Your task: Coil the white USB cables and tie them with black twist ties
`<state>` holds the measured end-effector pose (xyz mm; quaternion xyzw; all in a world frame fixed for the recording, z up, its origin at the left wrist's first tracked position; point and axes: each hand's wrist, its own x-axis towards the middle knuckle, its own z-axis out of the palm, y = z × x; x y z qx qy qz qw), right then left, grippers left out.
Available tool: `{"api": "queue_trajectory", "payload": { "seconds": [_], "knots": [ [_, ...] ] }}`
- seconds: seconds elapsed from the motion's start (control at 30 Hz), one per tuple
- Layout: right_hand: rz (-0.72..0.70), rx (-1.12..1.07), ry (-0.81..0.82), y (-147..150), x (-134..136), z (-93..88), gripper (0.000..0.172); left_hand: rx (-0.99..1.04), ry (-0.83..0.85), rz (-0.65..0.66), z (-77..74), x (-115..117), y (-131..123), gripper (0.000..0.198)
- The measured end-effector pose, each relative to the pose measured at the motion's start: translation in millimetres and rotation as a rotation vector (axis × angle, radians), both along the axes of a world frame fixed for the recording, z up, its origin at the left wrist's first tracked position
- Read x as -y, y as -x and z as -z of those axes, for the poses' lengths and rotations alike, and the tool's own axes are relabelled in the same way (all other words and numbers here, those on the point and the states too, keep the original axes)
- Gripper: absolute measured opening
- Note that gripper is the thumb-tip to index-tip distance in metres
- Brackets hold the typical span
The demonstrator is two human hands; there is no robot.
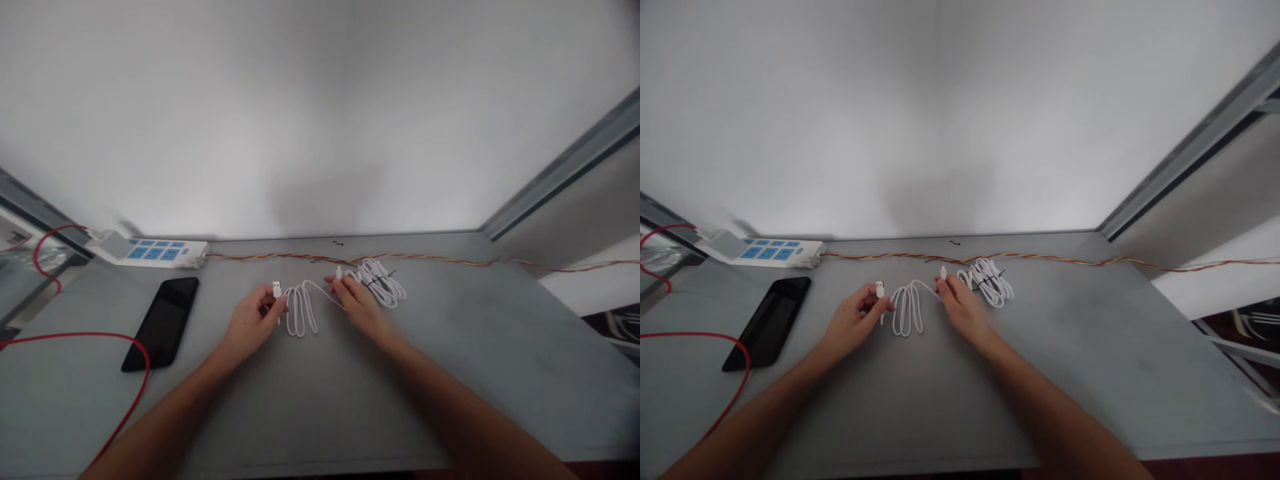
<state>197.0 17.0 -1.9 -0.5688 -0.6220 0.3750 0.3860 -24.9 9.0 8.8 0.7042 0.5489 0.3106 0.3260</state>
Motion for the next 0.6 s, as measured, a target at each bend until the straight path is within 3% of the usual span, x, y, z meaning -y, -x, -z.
{"api": "queue_trajectory", "payload": {
  "seconds": [0.1,0.23,0.6],
  "knots": [
    [0.107,0.062,-0.056,-5.8,-4.4,1.3,0.029,-0.102,0.013,0.008,0.5,-0.6,0.8,0.024],
    [0.164,0.071,-0.117,-11.2,-6.0,4.0,0.026,-0.181,-0.051,-0.072,0.7,-1.6,3.0,0.024],
    [0.061,0.209,-0.133,-9.3,-0.3,-5.3,0.029,-0.065,-0.307,-0.223,0.9,3.0,8.2,0.024]
  ]
}}
